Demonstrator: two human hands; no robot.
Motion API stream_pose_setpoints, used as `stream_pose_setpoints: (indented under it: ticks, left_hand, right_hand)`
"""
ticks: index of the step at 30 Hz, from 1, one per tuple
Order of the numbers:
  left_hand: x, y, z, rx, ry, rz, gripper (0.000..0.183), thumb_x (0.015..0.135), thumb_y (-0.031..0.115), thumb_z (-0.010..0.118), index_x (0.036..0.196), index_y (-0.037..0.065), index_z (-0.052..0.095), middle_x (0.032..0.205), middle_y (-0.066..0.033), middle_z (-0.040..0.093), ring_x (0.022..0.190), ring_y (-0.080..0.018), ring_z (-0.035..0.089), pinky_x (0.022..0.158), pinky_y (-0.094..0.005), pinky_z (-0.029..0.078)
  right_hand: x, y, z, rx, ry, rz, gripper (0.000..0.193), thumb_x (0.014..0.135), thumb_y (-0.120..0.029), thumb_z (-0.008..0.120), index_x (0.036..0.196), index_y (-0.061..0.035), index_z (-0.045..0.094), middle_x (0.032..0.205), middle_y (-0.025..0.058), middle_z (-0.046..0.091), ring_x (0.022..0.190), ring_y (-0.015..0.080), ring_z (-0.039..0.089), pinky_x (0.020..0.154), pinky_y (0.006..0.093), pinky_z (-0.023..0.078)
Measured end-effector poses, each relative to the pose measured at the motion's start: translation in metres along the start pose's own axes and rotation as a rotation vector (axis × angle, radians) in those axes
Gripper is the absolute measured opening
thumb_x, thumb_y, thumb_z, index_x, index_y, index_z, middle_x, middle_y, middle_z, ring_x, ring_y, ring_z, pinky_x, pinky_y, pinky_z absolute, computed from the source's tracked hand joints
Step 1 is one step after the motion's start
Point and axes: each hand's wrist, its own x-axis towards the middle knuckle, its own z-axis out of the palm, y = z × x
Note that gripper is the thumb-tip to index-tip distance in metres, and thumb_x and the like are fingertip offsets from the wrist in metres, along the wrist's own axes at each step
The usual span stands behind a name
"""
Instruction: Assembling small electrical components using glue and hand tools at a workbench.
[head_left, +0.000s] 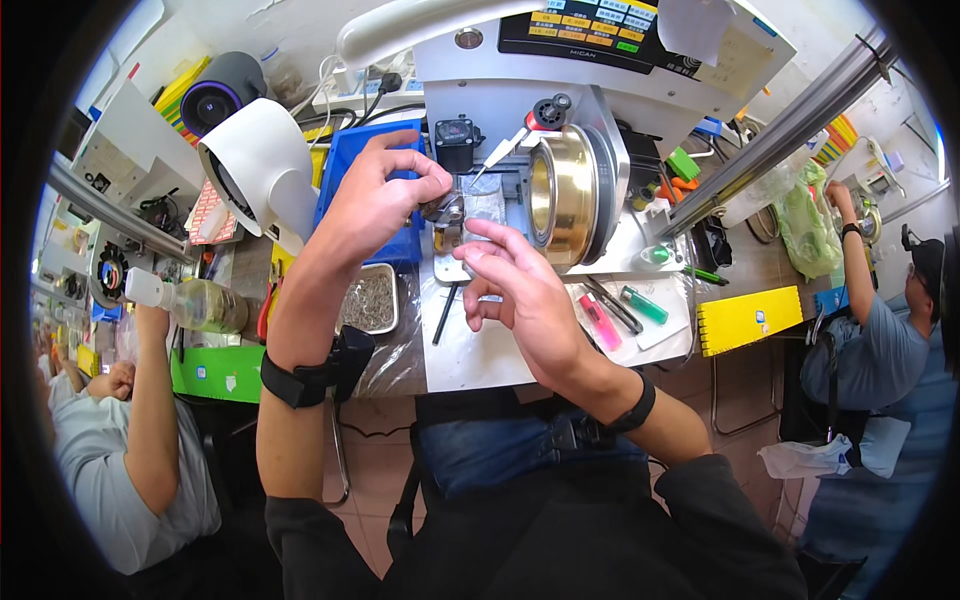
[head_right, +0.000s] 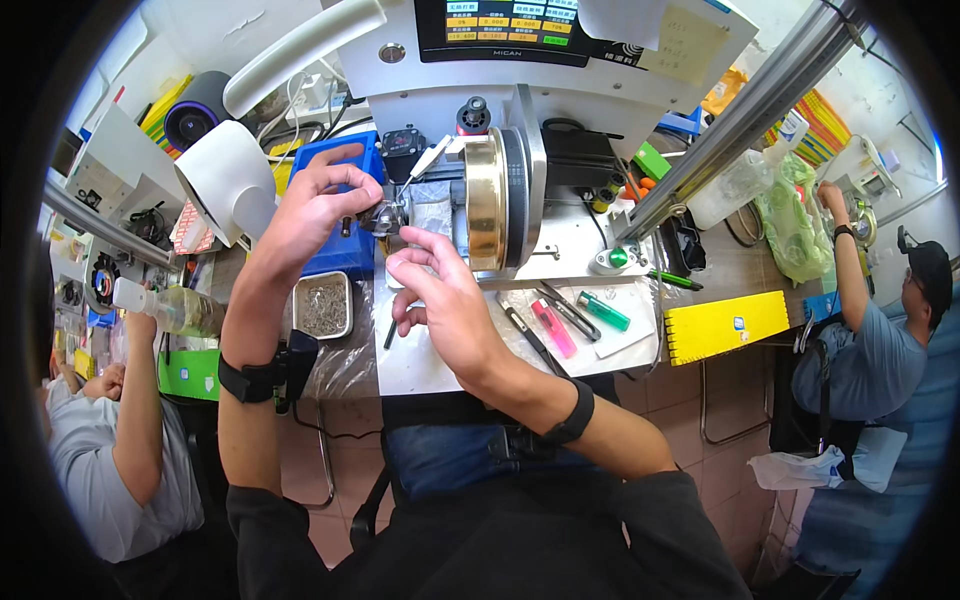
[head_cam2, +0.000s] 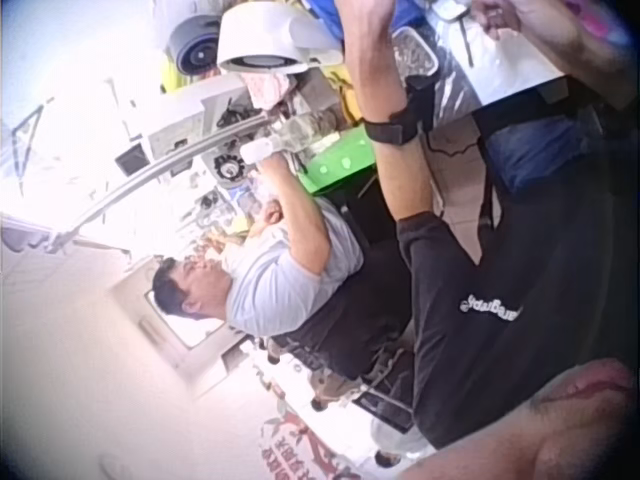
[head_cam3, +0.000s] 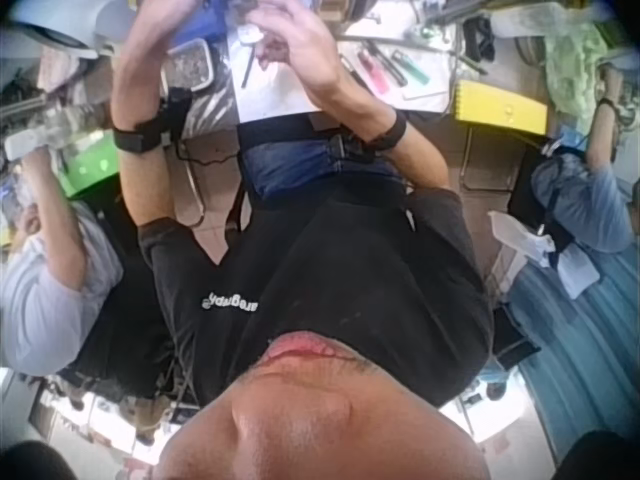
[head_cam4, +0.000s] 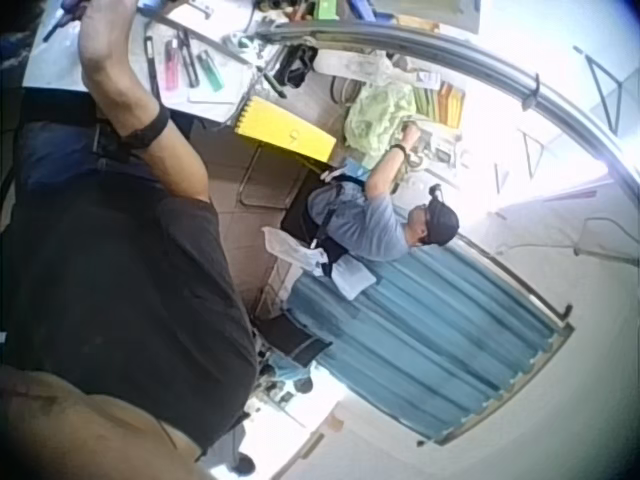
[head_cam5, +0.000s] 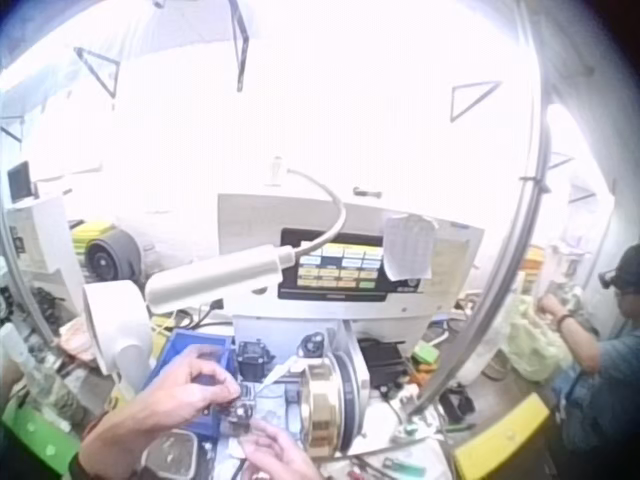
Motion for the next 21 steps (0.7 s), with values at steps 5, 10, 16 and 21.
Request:
stream_pose_setpoints:
  ticks: [5, 10, 16, 21]
  left_hand:
    - [-0.009, 0.001, 0.005, 0.035, 0.134, 0.180, 0.017, 0.087, 0.020, 0.072, 0.091, 0.003, 0.072, 0.135, -0.0162, 0.049, 0.123, -0.0307, 0.050, 0.104, -0.0383, 0.039]
    - [-0.026, 0.020, 0.024, 0.181, 0.338, 0.409, 0.012, 0.089, 0.014, 0.069, 0.091, 0.002, 0.068, 0.120, -0.0147, 0.050, 0.115, -0.0286, 0.052, 0.099, -0.0377, 0.041]
    - [-0.013, -0.001, 0.009, -0.076, 0.425, 0.241, 0.014, 0.090, 0.017, 0.068, 0.094, 0.004, 0.072, 0.113, -0.0113, 0.055, 0.112, -0.0228, 0.053, 0.097, -0.0340, 0.042]
    - [-0.009, -0.004, -0.007, -0.069, 0.152, 0.055, 0.023, 0.088, 0.025, 0.068, 0.099, 0.008, 0.078, 0.128, -0.0151, 0.055, 0.120, -0.0255, 0.053, 0.103, -0.0352, 0.039]
  right_hand:
    - [0.002, 0.002, 0.002, 0.011, 0.011, -0.015, 0.049, 0.100, -0.023, 0.054, 0.139, 0.0018, 0.040, 0.118, 0.0111, 0.052, 0.078, 0.0139, 0.057, 0.068, 0.0306, 0.048]
    - [0.016, 0.002, 0.005, 0.077, 0.069, -0.081, 0.041, 0.101, -0.023, 0.052, 0.133, 0.0010, 0.044, 0.114, 0.0096, 0.052, 0.076, 0.0137, 0.056, 0.066, 0.0310, 0.047]
    - [0.017, 0.007, 0.011, 0.139, 0.099, -0.129, 0.032, 0.101, -0.023, 0.051, 0.125, -0.0010, 0.047, 0.108, 0.0078, 0.051, 0.072, 0.0136, 0.054, 0.063, 0.0306, 0.046]
    - [0.016, 0.007, 0.010, 0.133, 0.106, -0.093, 0.032, 0.101, -0.023, 0.052, 0.124, -0.0014, 0.047, 0.108, 0.0075, 0.051, 0.072, 0.0134, 0.053, 0.063, 0.0301, 0.045]
